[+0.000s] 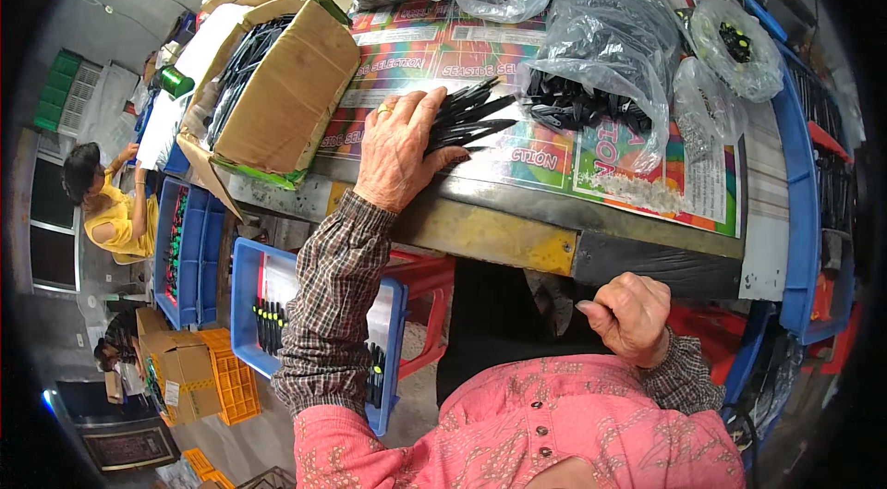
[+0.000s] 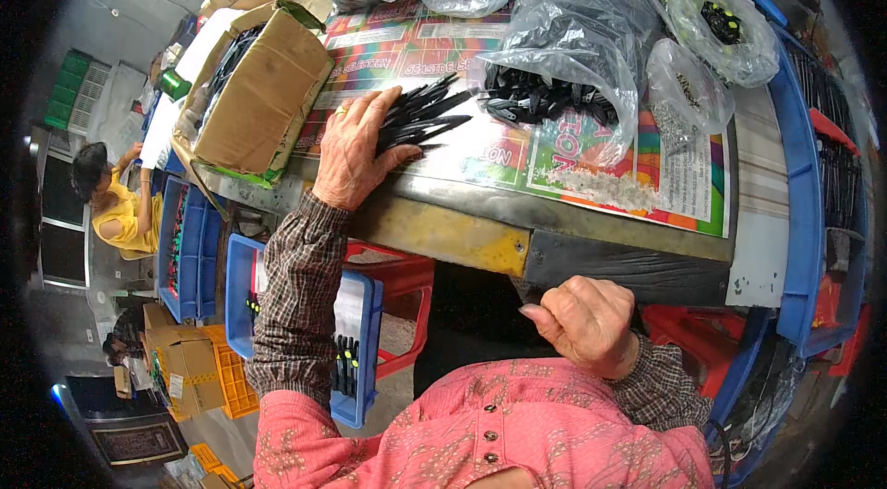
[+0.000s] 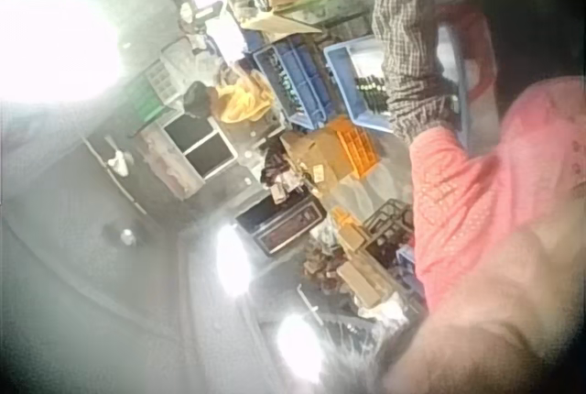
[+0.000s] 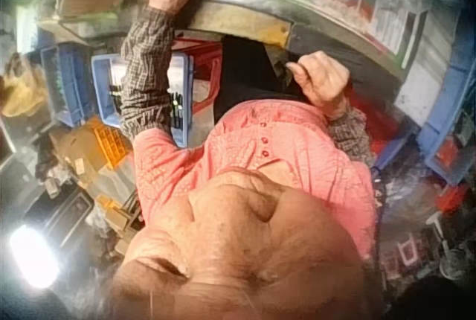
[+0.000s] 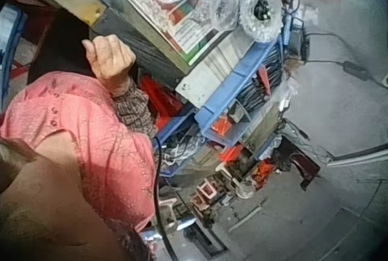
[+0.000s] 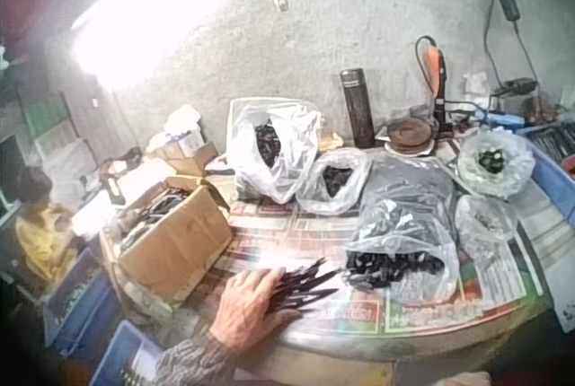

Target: The person assembles small black plastic industrial components by hand on a workbench.

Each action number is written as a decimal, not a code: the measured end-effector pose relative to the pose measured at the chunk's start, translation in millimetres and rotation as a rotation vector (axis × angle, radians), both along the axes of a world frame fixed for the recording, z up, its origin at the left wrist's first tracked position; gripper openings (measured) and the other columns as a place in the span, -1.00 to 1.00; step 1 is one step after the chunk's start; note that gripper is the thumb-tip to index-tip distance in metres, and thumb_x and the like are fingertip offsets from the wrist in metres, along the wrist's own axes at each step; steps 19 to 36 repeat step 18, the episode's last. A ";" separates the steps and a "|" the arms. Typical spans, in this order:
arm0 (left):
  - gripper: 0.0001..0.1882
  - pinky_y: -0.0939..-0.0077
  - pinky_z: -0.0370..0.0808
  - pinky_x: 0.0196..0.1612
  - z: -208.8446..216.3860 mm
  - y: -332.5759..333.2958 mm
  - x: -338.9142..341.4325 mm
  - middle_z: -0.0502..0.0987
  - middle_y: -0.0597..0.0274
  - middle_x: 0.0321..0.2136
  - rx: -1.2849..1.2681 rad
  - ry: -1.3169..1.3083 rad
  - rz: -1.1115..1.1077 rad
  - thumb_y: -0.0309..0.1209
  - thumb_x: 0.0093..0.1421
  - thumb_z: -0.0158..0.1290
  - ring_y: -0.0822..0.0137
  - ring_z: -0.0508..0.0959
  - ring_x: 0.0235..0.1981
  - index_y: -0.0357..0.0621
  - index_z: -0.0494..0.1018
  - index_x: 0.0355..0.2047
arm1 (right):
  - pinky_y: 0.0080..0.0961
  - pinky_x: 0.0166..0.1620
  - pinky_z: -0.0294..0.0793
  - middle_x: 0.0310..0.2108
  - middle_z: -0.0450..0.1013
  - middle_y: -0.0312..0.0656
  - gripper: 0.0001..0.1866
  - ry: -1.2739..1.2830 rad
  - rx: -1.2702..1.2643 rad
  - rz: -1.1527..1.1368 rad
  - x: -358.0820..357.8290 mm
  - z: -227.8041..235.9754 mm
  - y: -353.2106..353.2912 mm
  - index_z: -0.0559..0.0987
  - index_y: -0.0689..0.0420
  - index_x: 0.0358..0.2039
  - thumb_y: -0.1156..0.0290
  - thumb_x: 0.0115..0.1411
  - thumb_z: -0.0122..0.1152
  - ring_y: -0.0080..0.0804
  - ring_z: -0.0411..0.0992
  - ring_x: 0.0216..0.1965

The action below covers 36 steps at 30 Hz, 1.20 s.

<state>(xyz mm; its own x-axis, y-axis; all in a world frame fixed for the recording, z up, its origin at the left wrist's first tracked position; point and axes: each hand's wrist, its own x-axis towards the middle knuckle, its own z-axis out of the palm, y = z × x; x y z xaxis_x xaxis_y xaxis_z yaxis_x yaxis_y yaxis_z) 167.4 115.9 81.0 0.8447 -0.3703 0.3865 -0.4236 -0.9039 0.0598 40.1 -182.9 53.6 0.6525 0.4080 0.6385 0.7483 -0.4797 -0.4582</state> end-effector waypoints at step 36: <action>-0.42 0.19 0.25 0.09 -14.8 7.0 -35.4 0.39 0.08 -0.03 -0.151 -0.159 0.009 -0.30 -0.12 0.28 0.06 0.36 0.01 -0.04 0.42 -0.03 | -0.41 -0.63 0.29 -0.65 0.27 -0.22 -0.79 -0.031 -0.017 0.014 -0.5 -1.9 -0.5 0.42 0.14 -0.48 0.40 -0.01 0.32 -0.28 0.31 -0.69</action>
